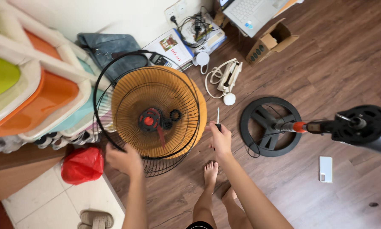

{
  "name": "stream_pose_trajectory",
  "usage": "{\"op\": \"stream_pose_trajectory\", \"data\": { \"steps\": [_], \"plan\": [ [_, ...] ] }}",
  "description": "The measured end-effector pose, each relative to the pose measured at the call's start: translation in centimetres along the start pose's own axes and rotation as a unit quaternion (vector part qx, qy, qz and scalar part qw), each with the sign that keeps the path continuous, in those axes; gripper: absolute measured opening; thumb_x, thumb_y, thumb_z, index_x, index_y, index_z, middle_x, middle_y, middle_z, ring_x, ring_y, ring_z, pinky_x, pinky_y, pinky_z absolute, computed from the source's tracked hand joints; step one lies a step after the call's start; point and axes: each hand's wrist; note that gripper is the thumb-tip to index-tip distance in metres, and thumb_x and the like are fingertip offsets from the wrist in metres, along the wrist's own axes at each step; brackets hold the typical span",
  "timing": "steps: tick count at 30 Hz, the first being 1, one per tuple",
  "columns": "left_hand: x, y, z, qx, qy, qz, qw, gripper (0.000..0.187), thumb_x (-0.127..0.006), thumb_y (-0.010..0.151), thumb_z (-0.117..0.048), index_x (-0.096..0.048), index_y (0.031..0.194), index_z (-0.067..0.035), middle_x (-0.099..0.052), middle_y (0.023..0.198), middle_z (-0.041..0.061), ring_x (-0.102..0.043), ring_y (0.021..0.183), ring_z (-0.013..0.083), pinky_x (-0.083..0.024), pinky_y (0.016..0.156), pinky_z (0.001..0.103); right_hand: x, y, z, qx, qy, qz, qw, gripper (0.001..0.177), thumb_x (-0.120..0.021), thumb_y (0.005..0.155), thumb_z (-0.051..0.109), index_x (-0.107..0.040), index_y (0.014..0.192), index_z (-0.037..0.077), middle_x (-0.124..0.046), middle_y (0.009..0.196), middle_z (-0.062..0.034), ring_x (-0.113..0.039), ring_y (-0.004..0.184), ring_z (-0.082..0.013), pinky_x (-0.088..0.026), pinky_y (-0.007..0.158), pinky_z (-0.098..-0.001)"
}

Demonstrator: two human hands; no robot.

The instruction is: The person uses a screwdriver to remove screws from the rear housing of an electric fan motor. They detach the rear cover and set it aside, then continue to unscrew and remove the internal fan blade assembly from the motor shaft.

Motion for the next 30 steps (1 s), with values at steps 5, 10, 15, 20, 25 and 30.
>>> {"op": "stream_pose_trajectory", "data": {
  "steps": [5,10,15,20,25,30],
  "plan": [
    [-2.4,-8.4,-13.1,-0.154,-0.260,0.210,0.930,0.023,-0.063,0.092,-0.012,-0.068,0.113,-0.004,-0.065,0.117,0.013,-0.059,0.116,0.0287,-0.043,0.105,0.041,3.7,-3.3,4.7,0.076,0.041,0.001,0.996,0.033,-0.055,0.103,0.025,-0.066,0.118,-0.002,-0.077,0.097,-0.0122,-0.051,0.050,-0.0092,-0.046,0.051,-0.0269],
    [-3.0,-20.5,-25.6,-0.084,-0.382,0.481,0.785,0.023,-0.057,0.099,-0.014,-0.069,0.116,-0.003,-0.070,0.112,0.011,-0.068,0.103,0.0219,-0.053,0.090,0.034,10.4,-5.5,8.5,0.180,0.073,-0.076,0.978,0.029,-0.054,0.106,0.023,-0.065,0.119,0.000,-0.071,0.097,-0.0062,-0.060,0.069,-0.0073,-0.050,0.063,-0.0244],
    [-3.9,-28.3,-31.8,-0.011,-0.423,0.603,0.676,0.024,-0.059,0.100,-0.019,-0.067,0.118,-0.005,-0.073,0.094,0.005,-0.064,0.083,0.0104,-0.054,0.076,0.027,20.7,-7.4,10.9,0.225,0.152,-0.179,0.946,0.019,-0.062,0.107,0.017,-0.065,0.109,-0.002,-0.057,0.084,-0.0015,-0.042,0.056,-0.0055,-0.031,0.050,-0.0247],
    [-5.8,-35.3,-34.4,-0.061,-0.321,0.678,0.659,0.025,-0.069,0.096,-0.023,-0.068,0.112,-0.004,-0.066,0.080,0.000,-0.061,0.070,0.0077,-0.050,0.065,0.024,30.6,-8.6,13.4,0.262,0.115,-0.270,0.920,0.016,-0.064,0.105,0.013,-0.066,0.104,-0.003,-0.062,0.085,-0.0052,-0.037,0.049,-0.0057,-0.026,0.046,-0.0259],
    [-6.8,-39.8,-35.1,-0.040,-0.360,0.666,0.652,0.023,-0.065,0.098,-0.024,-0.068,0.107,-0.003,-0.067,0.077,-0.001,-0.061,0.069,0.0064,-0.048,0.062,0.024,35.3,-8.7,15.1,0.270,0.121,-0.238,0.925,0.017,-0.059,0.108,0.013,-0.068,0.111,-0.001,-0.060,0.096,-0.0056,-0.048,0.057,-0.0087,-0.038,0.055,-0.0275],
    [-4.0,-40.6,-33.7,0.057,-0.405,0.705,0.580,0.025,-0.058,0.103,-0.022,-0.067,0.104,0.001,-0.066,0.081,0.002,-0.056,0.069,0.0098,-0.043,0.063,0.025,34.1,-8.9,13.8,0.246,-0.009,-0.200,0.948,0.024,-0.055,0.105,0.011,-0.069,0.116,-0.004,-0.068,0.109,-0.0061,-0.061,0.090,-0.0115,-0.049,0.077,-0.0248]
  ]
}}
Point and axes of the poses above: each hand's wrist, its own y-axis towards the middle knuckle, its own x-axis out of the back of the hand, z = x × y
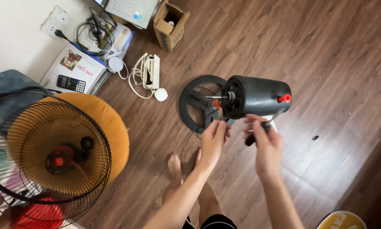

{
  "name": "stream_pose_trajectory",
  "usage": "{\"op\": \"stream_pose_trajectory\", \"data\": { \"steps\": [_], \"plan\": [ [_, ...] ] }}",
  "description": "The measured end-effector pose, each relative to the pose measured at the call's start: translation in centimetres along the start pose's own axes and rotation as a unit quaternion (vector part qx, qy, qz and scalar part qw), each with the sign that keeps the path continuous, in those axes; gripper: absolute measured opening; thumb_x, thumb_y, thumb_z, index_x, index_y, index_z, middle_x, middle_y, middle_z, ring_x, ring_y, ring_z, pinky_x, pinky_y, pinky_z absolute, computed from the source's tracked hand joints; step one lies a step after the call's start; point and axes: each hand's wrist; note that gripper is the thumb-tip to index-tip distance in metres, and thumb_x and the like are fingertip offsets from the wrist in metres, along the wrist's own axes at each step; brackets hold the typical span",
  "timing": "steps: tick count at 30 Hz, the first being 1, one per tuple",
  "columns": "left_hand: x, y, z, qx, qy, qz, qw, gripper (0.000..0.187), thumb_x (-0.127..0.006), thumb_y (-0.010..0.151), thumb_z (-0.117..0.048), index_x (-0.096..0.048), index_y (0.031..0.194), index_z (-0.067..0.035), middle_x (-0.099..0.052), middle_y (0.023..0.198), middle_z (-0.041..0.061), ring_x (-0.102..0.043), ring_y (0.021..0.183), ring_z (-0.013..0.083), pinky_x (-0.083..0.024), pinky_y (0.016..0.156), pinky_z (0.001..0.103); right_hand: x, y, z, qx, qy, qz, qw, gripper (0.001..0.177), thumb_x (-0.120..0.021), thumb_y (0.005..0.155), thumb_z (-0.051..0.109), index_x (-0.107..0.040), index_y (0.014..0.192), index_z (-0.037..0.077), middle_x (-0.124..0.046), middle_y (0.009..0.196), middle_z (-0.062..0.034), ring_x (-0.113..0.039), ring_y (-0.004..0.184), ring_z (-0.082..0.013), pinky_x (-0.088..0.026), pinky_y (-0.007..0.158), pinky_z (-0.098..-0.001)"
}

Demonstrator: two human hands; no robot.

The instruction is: The person uses a screwdriver to remove screws from the rear housing of an electric fan motor. They detach the rear cover and set it aside, then continue to unscrew and remove the internal fan blade assembly from the motor shaft.

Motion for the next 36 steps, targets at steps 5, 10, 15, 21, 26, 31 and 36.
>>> {"op": "stream_pose_trajectory", "data": {
  "steps": [5,10,15,21,26,31,36],
  "plan": [
    [-0.2,-3.7,-3.4,-0.014,-0.051,0.146,0.988,0.033,-0.054,0.085,-0.003,-0.063,0.116,-0.002,-0.066,0.103,-0.003,-0.058,0.095,0.0042,-0.046,0.083,0.022,-2.4,-1.0,1.3,0.064,-0.080,0.059,0.993,0.024,-0.059,0.101,0.009,-0.070,0.119,-0.002,-0.064,0.125,-0.0043,-0.064,0.104,-0.0123,-0.053,0.085,-0.0238],
    [-0.6,-2.5,-5.5,-0.023,0.103,0.139,0.985,0.014,-0.062,0.091,-0.005,-0.064,0.105,-0.002,-0.063,0.087,-0.003,-0.056,0.079,0.0050,-0.045,0.068,0.024,-3.9,-1.2,2.0,0.017,-0.230,0.075,0.970,0.030,-0.067,0.094,0.010,-0.075,0.121,0.004,-0.069,0.112,-0.0080,-0.061,0.092,-0.0160,-0.050,0.073,-0.0273],
    [0.1,-0.9,-7.0,-0.009,0.152,0.027,0.988,0.015,-0.069,0.095,-0.018,-0.066,0.092,-0.003,-0.053,0.066,-0.004,-0.045,0.060,0.0059,-0.032,0.052,0.029,-2.2,0.6,2.4,0.126,-0.230,0.047,0.964,0.033,-0.066,0.098,0.012,-0.067,0.130,0.003,-0.069,0.121,-0.0077,-0.065,0.109,-0.0162,-0.051,0.087,-0.0300],
    [2.7,-0.5,-7.8,-0.018,0.228,-0.045,0.972,0.027,-0.065,0.095,-0.029,-0.063,0.089,-0.003,-0.054,0.054,0.004,-0.048,0.050,0.0094,-0.037,0.049,0.032,1.5,5.2,5.4,0.250,-0.454,0.087,0.851,0.084,-0.082,0.080,0.030,-0.047,0.149,-0.001,-0.049,0.144,-0.0211,-0.045,0.136,-0.0335,-0.040,0.113,-0.0454],
    [3.9,-1.5,-7.4,-0.004,0.244,-0.038,0.969,0.029,-0.067,0.091,-0.032,-0.063,0.089,-0.003,-0.059,0.057,0.007,-0.053,0.049,0.0136,-0.043,0.050,0.033,-0.8,6.4,4.8,0.167,-0.609,0.143,0.762,0.134,-0.092,0.059,0.053,-0.019,0.156,-0.004,-0.022,0.158,-0.0252,-0.011,0.152,-0.0408,-0.010,0.119,-0.0685],
    [4.9,-2.0,-7.1,0.020,0.275,-0.054,0.960,0.030,-0.066,0.090,-0.032,-0.062,0.086,-0.003,-0.062,0.059,0.013,-0.061,0.052,0.0246,-0.044,0.053,0.039,-1.7,6.1,1.5,0.038,-0.628,0.009,0.777,0.153,-0.097,0.060,0.058,-0.001,0.166,0.004,0.015,0.169,-0.0275,0.018,0.155,-0.0505,0.004,0.115,-0.0792],
    [6.8,-2.1,-6.2,0.061,0.309,-0.034,0.949,0.034,-0.064,0.091,-0.036,-0.061,0.088,-0.002,-0.066,0.067,0.019,-0.066,0.063,0.0365,-0.048,0.059,0.045,1.2,6.3,-1.7,0.026,-0.463,-0.056,0.884,0.166,-0.102,0.062,0.050,0.018,0.170,0.011,0.027,0.168,-0.0306,0.018,0.161,-0.0503,-0.005,0.130,-0.0655]
  ]
}}
Point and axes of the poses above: each hand's wrist, its own y-axis towards the middle knuckle, its own x-axis out of the back of the hand, z = x × y
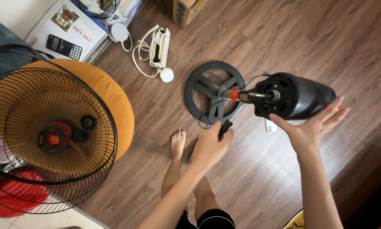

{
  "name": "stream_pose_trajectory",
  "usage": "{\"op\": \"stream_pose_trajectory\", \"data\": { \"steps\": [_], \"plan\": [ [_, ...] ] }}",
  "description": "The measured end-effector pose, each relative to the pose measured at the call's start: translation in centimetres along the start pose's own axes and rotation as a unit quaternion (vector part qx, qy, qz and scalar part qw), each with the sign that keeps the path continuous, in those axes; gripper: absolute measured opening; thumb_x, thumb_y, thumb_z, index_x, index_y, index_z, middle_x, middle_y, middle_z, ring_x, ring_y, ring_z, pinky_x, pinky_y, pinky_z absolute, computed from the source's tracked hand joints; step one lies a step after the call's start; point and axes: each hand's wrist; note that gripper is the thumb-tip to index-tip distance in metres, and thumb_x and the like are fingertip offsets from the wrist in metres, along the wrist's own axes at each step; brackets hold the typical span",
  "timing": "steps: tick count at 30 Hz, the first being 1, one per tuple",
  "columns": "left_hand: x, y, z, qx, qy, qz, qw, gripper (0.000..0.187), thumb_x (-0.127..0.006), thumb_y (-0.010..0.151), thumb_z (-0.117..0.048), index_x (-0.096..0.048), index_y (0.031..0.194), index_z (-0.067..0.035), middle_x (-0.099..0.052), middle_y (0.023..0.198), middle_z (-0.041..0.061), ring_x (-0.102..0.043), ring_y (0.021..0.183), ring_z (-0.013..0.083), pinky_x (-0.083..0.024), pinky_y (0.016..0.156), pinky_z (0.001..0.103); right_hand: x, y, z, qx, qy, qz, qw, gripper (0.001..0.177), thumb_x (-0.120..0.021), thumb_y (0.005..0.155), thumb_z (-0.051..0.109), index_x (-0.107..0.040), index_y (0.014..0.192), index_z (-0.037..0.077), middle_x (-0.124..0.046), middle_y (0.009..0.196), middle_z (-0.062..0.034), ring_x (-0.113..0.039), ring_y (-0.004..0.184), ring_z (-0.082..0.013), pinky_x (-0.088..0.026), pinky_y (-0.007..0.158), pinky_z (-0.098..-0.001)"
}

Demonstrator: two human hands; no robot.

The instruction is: The person uses a screwdriver to remove screws from the rear housing of an electric fan motor. They detach the rear cover and set it aside, then continue to unscrew and remove the internal fan blade assembly from the motor shaft.

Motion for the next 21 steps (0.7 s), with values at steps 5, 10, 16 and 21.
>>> {"op": "stream_pose_trajectory", "data": {
  "steps": [5,10,16,21],
  "plan": [
    [-1.1,0.6,0.6,-0.088,-0.018,0.016,0.996,0.032,-0.059,0.097,-0.035,-0.065,0.094,-0.003,-0.068,0.074,0.021,-0.069,0.071,0.0399,-0.050,0.064,0.048,0.3,2.1,-2.5,0.063,0.032,0.060,0.996,0.157,-0.101,0.061,0.041,0.009,0.169,0.012,0.015,0.167,-0.0296,0.002,0.164,-0.0461,-0.018,0.135,-0.0534],
    [-2.7,0.3,-0.9,-0.153,0.019,0.024,0.988,0.029,-0.061,0.098,-0.032,-0.066,0.095,-0.004,-0.070,0.077,0.021,-0.068,0.069,0.0407,-0.050,0.063,0.049,1.4,4.4,-2.2,0.141,-0.041,0.077,0.986,0.152,-0.102,0.060,0.033,-0.002,0.172,0.018,0.001,0.166,-0.0236,-0.009,0.163,-0.0425,-0.023,0.136,-0.0534],
    [-1.2,-1.2,-3.3,-0.199,-0.084,0.037,0.976,0.023,-0.065,0.097,-0.026,-0.066,0.098,-0.004,-0.066,0.068,0.012,-0.064,0.057,0.0236,-0.047,0.052,0.036,2.4,8.1,-0.9,0.203,0.017,0.150,0.967,0.152,-0.099,0.047,0.023,-0.007,0.169,0.021,0.004,0.169,-0.0195,-0.013,0.163,-0.0432,-0.032,0.123,-0.0538],
    [0.1,0.2,-3.7,-0.116,-0.090,-0.007,0.989,0.022,-0.065,0.098,-0.026,-0.068,0.097,-0.004,-0.059,0.058,0.009,-0.052,0.049,0.0165,-0.037,0.047,0.033,3.3,11.5,-0.6,0.250,0.015,0.170,0.953,0.152,-0.097,0.047,0.022,-0.010,0.171,0.024,0.002,0.173,-0.0169,-0.016,0.167,-0.0427,-0.032,0.126,-0.0519]
  ]
}}
Point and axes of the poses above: each hand's wrist, its own y-axis towards the middle knuckle, its own x-axis out of the back of the hand, z = x × y
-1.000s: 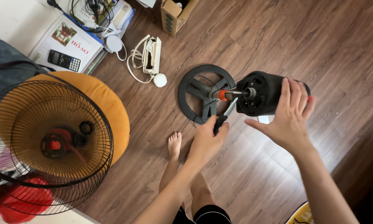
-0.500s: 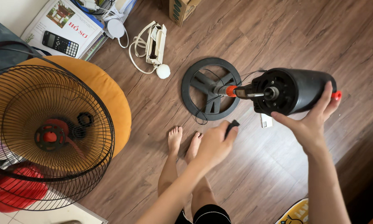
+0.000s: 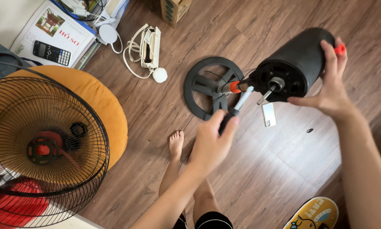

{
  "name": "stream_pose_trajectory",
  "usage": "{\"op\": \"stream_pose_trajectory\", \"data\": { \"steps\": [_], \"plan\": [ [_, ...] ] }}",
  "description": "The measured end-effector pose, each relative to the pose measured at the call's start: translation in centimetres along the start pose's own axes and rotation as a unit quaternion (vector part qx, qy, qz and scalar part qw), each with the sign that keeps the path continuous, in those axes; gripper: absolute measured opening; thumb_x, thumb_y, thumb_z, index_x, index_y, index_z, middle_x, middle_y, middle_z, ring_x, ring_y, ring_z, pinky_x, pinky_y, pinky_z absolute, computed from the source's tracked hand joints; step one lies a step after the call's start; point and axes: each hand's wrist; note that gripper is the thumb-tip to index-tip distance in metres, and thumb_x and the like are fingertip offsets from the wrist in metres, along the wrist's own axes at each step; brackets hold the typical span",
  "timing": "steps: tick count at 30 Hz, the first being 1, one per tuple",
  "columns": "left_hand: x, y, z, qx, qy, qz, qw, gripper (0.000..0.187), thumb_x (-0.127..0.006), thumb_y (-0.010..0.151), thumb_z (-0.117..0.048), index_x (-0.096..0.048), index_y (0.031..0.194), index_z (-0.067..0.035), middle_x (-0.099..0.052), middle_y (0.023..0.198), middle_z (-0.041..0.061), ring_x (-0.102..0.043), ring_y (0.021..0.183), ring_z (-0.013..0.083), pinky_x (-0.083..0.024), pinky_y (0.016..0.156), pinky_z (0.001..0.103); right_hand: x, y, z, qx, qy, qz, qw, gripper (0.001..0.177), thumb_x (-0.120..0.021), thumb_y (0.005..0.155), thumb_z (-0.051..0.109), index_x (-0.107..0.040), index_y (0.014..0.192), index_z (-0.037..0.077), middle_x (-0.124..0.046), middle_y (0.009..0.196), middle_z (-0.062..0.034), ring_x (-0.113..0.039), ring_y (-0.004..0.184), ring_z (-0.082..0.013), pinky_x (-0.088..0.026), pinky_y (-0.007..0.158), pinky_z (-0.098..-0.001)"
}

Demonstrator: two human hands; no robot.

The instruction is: The person uses a screwdriver to remove screws from the rear housing of an electric fan motor. They detach the rear cover and set it aside, then continue to unscrew and remove the internal fan blade assembly from the motor shaft.

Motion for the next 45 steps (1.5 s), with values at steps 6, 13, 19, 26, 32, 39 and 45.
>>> {"op": "stream_pose_trajectory", "data": {
  "steps": [6,13,19,26,32,39,45],
  "plan": [
    [-1.5,2.8,1.5,0.017,0.031,-0.007,0.999,0.027,-0.060,0.098,-0.030,-0.067,0.098,-0.004,-0.064,0.061,0.012,-0.063,0.053,0.0236,-0.047,0.053,0.037,3.7,0.8,-1.0,-0.066,-0.091,0.066,0.991,0.150,-0.092,0.041,0.026,-0.009,0.166,0.024,0.006,0.173,-0.0207,-0.014,0.163,-0.0428,-0.026,0.127,-0.0521],
    [-5.7,4.0,1.0,-0.054,0.090,0.022,0.994,0.028,-0.060,0.097,-0.033,-0.066,0.099,-0.006,-0.071,0.073,0.018,-0.071,0.070,0.0375,-0.054,0.063,0.044,2.6,-0.9,-2.0,-0.047,-0.072,0.055,0.995,0.156,-0.094,0.046,0.026,0.002,0.170,0.020,0.016,0.173,-0.0210,0.004,0.167,-0.0421,-0.017,0.135,-0.0500],
    [-6.1,5.9,0.2,-0.036,0.168,0.013,0.985,0.026,-0.060,0.096,-0.032,-0.067,0.098,-0.007,-0.070,0.071,0.019,-0.071,0.069,0.0386,-0.053,0.063,0.048,1.2,-3.9,-1.6,-0.035,0.021,-0.038,0.998,0.153,-0.092,0.061,0.026,0.015,0.170,0.018,0.019,0.178,-0.0146,0.003,0.170,-0.0419,-0.017,0.132,-0.0561],
    [-5.9,7.3,-0.9,-0.086,0.212,0.018,0.973,0.026,-0.063,0.094,-0.030,-0.070,0.104,-0.008,-0.072,0.071,0.017,-0.073,0.070,0.0363,-0.054,0.065,0.046,-2.3,-5.2,2.7,-0.257,0.393,-0.217,0.856,0.122,-0.078,0.088,0.047,0.006,0.166,0.006,-0.018,0.170,-0.0181,-0.040,0.147,-0.0379,-0.042,0.111,-0.0609],
    [-5.9,6.9,-1.8,-0.062,0.218,0.011,0.974,0.024,-0.065,0.092,-0.026,-0.072,0.108,-0.010,-0.074,0.076,0.016,-0.074,0.071,0.0343,-0.056,0.066,0.044,-0.9,-1.8,4.9,-0.384,0.414,-0.154,0.811,0.104,-0.071,0.081,0.059,-0.034,0.156,-0.002,-0.052,0.148,-0.0195,-0.060,0.122,-0.0335,-0.047,0.098,-0.0612],
    [-5.6,7.1,-2.5,-0.069,0.210,0.022,0.975,0.024,-0.064,0.093,-0.025,-0.071,0.108,-0.008,-0.075,0.079,0.017,-0.075,0.072,0.0346,-0.057,0.067,0.044,-1.1,0.3,6.2,-0.445,0.393,-0.168,0.787,0.096,-0.077,0.072,0.057,-0.038,0.141,0.004,-0.058,0.136,-0.0155,-0.064,0.123,-0.0295,-0.048,0.096,-0.0651],
    [-5.6,7.3,-2.3,-0.125,0.263,0.022,0.956,0.021,-0.065,0.095,-0.023,-0.068,0.106,-0.005,-0.075,0.080,0.016,-0.073,0.070,0.0368,-0.055,0.063,0.047,-1.1,0.6,6.4,-0.451,0.381,-0.176,0.788,0.094,-0.078,0.073,0.058,-0.038,0.139,0.003,-0.059,0.134,-0.0162,-0.068,0.118,-0.0276,-0.053,0.092,-0.0641]
  ]
}}
Point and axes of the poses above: each hand's wrist, its own y-axis towards the middle knuckle, its own x-axis out of the back of the hand, z = x × y
